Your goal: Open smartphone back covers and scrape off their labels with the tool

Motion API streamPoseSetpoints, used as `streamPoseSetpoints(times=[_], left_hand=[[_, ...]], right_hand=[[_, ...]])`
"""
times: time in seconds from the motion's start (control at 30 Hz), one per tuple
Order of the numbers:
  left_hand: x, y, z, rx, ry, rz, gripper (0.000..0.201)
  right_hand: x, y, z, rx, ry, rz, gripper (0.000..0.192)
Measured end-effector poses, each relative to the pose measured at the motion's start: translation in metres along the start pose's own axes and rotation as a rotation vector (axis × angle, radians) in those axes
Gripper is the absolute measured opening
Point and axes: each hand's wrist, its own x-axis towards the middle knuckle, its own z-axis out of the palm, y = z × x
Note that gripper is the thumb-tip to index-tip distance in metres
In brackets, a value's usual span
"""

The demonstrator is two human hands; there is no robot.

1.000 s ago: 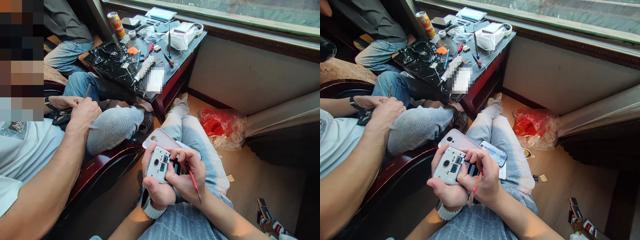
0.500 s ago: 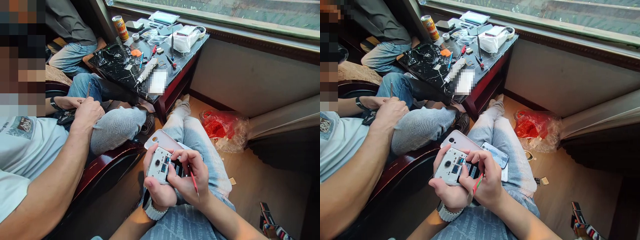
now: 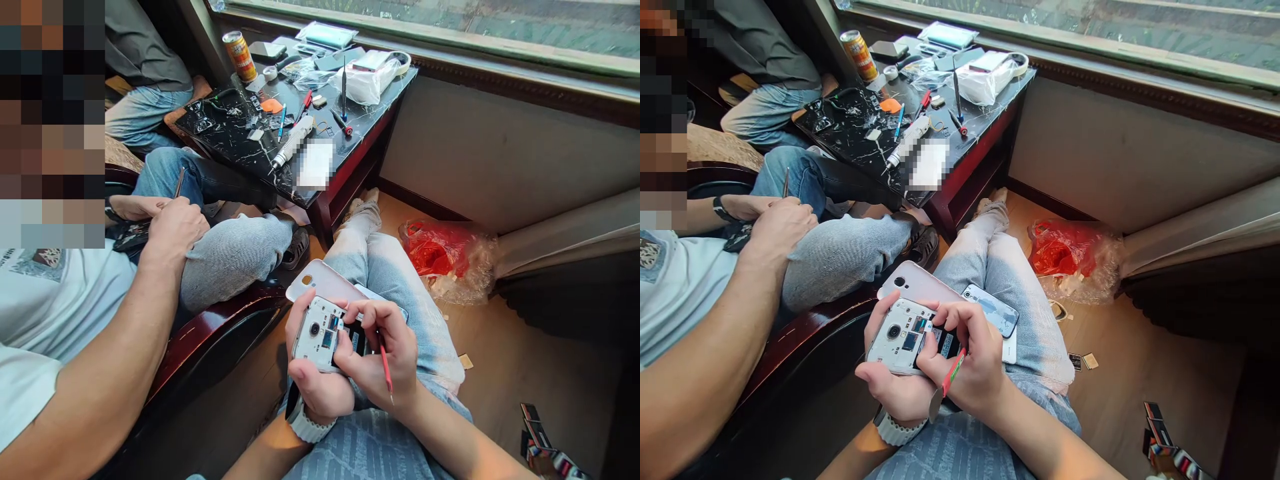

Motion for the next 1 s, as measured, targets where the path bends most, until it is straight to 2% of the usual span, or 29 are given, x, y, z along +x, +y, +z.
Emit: streamPoseSetpoints(times=[0.3, 0.5, 0.63, 0.73, 0.8, 0.9, 0.93, 1.0], left_hand=[[0.015, 0.002, 0.006, 0.028, 0.04, 0.112, 0.072], [0.018, 0.011, 0.004, 0.019, 0.093, -0.043, 0.067], [0.025, 0.014, 0.001, -0.009, 0.125, -0.154, 0.07], [0.031, 0.014, -0.002, -0.067, 0.155, -0.248, 0.071], [0.035, 0.013, -0.004, -0.083, 0.184, -0.31, 0.072], [0.039, 0.013, -0.009, -0.106, 0.209, -0.336, 0.07], [0.04, 0.013, -0.012, -0.123, 0.207, -0.316, 0.068], [0.042, 0.013, -0.017, -0.161, 0.191, -0.261, 0.064]], right_hand=[[-0.003, 0.005, -0.004, -0.034, -0.033, 0.014, 0.032], [-0.003, 0.007, -0.003, -0.065, -0.047, 0.014, 0.03], [0.009, 0.008, -0.006, -0.142, -0.039, -0.033, 0.028], [0.037, 0.016, -0.008, -0.197, -0.015, -0.09, 0.027], [0.067, 0.029, -0.005, -0.233, 0.005, -0.133, 0.026], [0.129, 0.056, 0.007, -0.392, 0.006, -0.121, 0.023], [0.151, 0.065, 0.014, -0.494, -0.021, -0.085, 0.023], [0.194, 0.081, 0.029, -0.563, -0.064, -0.061, 0.023]])
